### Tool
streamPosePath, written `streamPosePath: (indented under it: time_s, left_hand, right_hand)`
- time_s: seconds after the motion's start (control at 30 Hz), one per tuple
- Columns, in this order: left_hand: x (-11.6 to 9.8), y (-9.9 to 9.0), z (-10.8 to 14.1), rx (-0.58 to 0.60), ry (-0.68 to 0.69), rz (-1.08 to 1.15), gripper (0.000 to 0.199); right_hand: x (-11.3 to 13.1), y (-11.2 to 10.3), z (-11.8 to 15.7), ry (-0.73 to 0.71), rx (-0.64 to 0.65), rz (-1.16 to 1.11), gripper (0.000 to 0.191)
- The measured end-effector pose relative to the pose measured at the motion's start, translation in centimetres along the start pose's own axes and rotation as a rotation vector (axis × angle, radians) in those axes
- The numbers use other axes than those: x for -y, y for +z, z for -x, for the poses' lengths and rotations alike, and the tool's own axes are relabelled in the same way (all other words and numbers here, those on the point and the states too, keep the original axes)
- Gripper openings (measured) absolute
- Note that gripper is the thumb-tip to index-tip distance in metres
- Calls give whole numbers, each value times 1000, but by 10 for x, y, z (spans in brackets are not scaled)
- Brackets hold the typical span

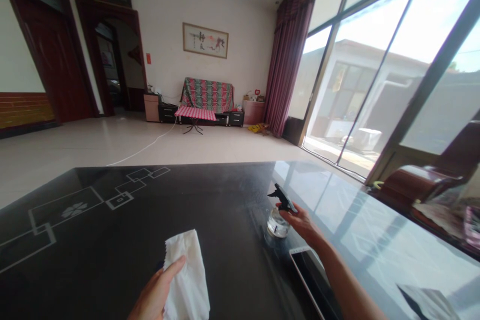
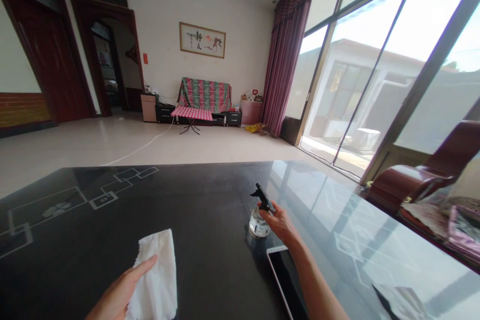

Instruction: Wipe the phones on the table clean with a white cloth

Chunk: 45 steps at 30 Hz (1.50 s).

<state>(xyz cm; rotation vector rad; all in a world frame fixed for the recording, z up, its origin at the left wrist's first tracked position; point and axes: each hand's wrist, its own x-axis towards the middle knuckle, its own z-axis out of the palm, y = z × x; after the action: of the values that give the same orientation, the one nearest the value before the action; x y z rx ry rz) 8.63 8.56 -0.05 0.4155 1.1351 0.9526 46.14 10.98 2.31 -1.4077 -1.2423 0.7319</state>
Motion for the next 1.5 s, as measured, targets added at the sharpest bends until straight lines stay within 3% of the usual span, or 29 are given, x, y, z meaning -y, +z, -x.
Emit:
streamPosePath:
  time_s: [0.17,0.47,0.53,0.63,0.7,0.83,0.93,1.03,1.13,1.27,1.33,1.5]
  left_hand:
    - [2,-2,-6,11,-4,-13,37]
    - [-3,6,4,24,32,48,23]
    - [-5,8,5,10,43,68,18]
    - [-7,9,7,53,55,120,13]
    - [-9,9,8,79,63,152,13]
    - [-15,9,12,134,27,234,25]
    - [-17,10,12,168,11,301,33]
    - [-17,10,11,144,58,303,28]
    - [-16,10,11,126,151,260,22]
    - [-16,9,12,140,251,225,20]
    - [-16,9,12,133,277,236,22]
    - [-16,10,9,139,323,301,30]
  right_hand:
    - [-7,18,5,-40,-4,21,53]
    - [25,76,63,-64,174,41,39]
    - [33,84,70,-87,179,90,48]
    - [42,88,72,-162,180,170,77]
    - [46,88,69,-187,242,226,80]
    - [50,89,59,-198,327,266,65]
    - [49,95,55,-218,308,256,52]
    - [50,103,57,-193,262,265,49]
    - [56,111,66,-148,278,241,52]
    - [77,128,86,-46,412,137,54]
    - [88,138,98,-17,489,99,52]
    - [104,155,120,-14,542,81,37]
